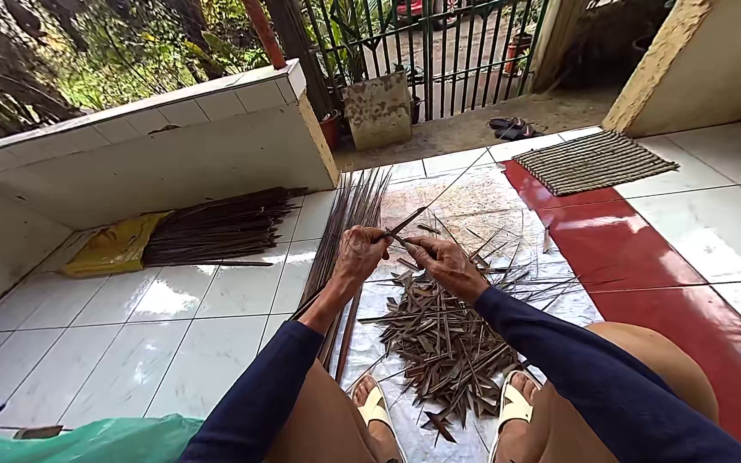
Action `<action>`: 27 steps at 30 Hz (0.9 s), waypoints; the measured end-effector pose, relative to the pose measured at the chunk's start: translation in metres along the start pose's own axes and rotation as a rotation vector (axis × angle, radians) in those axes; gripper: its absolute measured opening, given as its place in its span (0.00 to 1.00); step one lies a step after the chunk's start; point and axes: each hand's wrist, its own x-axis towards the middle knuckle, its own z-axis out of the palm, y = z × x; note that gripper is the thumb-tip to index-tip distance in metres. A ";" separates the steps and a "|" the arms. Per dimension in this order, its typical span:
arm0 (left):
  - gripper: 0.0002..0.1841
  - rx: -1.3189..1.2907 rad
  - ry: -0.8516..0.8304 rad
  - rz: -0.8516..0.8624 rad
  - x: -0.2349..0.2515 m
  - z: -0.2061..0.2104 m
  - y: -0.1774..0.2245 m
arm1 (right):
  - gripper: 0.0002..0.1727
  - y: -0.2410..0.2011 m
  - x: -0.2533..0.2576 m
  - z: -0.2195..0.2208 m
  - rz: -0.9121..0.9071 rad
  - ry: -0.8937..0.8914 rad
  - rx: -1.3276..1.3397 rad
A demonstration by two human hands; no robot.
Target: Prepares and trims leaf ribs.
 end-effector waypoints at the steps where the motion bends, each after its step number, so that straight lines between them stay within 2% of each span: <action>1: 0.12 0.023 0.008 0.011 0.000 0.001 0.000 | 0.18 0.001 0.000 0.000 -0.002 -0.001 0.002; 6: 0.15 0.093 0.031 0.097 -0.001 0.006 -0.001 | 0.18 0.001 0.001 0.002 0.007 0.029 -0.060; 11: 0.16 0.113 0.064 0.095 0.000 0.010 0.000 | 0.19 0.001 0.002 0.008 0.001 0.117 -0.136; 17: 0.16 0.136 0.137 0.113 0.000 0.018 -0.002 | 0.19 -0.004 0.005 0.013 0.043 0.133 -0.132; 27: 0.16 0.374 0.224 0.202 -0.003 0.023 0.000 | 0.20 -0.007 0.011 0.012 0.100 0.131 -0.144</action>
